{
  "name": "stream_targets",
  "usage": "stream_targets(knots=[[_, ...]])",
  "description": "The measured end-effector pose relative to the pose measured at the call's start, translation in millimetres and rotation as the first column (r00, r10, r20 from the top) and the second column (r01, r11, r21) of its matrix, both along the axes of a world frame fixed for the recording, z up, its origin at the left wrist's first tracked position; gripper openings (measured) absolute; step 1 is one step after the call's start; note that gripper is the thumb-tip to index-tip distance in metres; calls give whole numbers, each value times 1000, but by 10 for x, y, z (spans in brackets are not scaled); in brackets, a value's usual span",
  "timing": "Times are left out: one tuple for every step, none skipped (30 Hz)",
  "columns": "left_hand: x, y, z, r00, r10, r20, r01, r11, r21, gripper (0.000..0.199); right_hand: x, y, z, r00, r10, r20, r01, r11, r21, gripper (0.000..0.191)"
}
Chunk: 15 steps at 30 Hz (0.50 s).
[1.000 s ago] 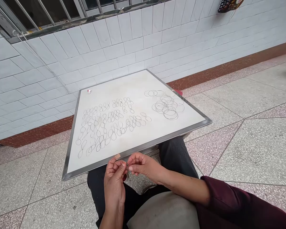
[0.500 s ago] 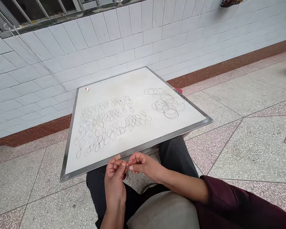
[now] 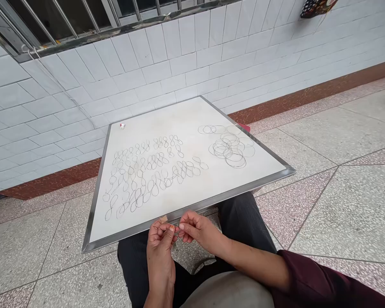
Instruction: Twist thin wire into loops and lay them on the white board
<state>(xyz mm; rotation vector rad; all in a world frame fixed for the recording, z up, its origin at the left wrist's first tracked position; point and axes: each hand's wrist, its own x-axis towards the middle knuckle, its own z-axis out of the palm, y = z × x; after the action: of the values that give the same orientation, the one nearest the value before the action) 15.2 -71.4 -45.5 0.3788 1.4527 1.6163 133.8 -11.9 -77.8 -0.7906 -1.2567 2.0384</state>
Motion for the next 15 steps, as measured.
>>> stream_targets(knots=[[5, 4, 2, 1000, -4, 2, 4, 1000, 3, 33, -6, 5, -26, 1000, -11, 11, 11, 999, 34, 38], [8, 7, 4, 1000, -10, 1, 10, 1000, 5, 32, -9, 10, -47, 999, -23, 28, 21, 997, 79, 33], [10, 9, 5, 1000, -16, -3, 16, 1000, 7, 32, -10, 15, -62, 998, -36, 49, 30, 990, 134, 27], [9, 11, 4, 1000, -21, -12, 21, 1000, 7, 32, -9, 21, -70, 996, -51, 70, 36, 980, 195, 20], [7, 11, 3, 999, -25, -23, 25, 1000, 3, 33, -5, 29, -71, 994, -66, 91, 41, 966, 257, 15], [4, 10, 1, 999, -28, -34, 28, 1000, -4, 34, 2, 38, -67, 991, -81, 108, 43, 948, 315, 11], [1, 8, -1, 999, -29, -45, 29, 1000, -11, 37, 11, 48, -57, 988, -93, 125, 41, 929, 367, 8], [-3, 6, -2, 998, -29, -51, 28, 999, -16, 40, 21, 58, -43, 984, -105, 143, 36, 909, 416, 7], [-7, 4, -3, 998, -31, -52, 30, 999, -19, 42, 33, 67, -27, 980, -116, 165, 27, 886, 463, 8], [-10, 2, -2, 998, -32, -49, 32, 999, -18, 43, 46, 73, -10, 974, -126, 189, 14, 863, 506, 8], [-13, 0, 0, 998, -37, -43, 36, 999, -17, 43, 57, 77, 5, 968, -134, 214, -3, 841, 541, 10], [-16, -1, 3, 999, -40, -36, 40, 999, -17, 43, 67, 76, 18, 962, -139, 237, -21, 822, 569, 11], [-18, -2, 6, 999, -43, -29, 42, 999, -18, 43, 75, 73, 27, 955, -145, 257, -36, 807, 590, 11], [-19, -3, 8, 999, -45, -21, 45, 999, -19, 43, 80, 67, 32, 950, -152, 272, -46, 795, 605, 12], [-20, -4, 9, 999, -47, -13, 47, 999, -20, 42, 84, 59, 34, 945, -160, 284, -51, 786, 615, 12]])
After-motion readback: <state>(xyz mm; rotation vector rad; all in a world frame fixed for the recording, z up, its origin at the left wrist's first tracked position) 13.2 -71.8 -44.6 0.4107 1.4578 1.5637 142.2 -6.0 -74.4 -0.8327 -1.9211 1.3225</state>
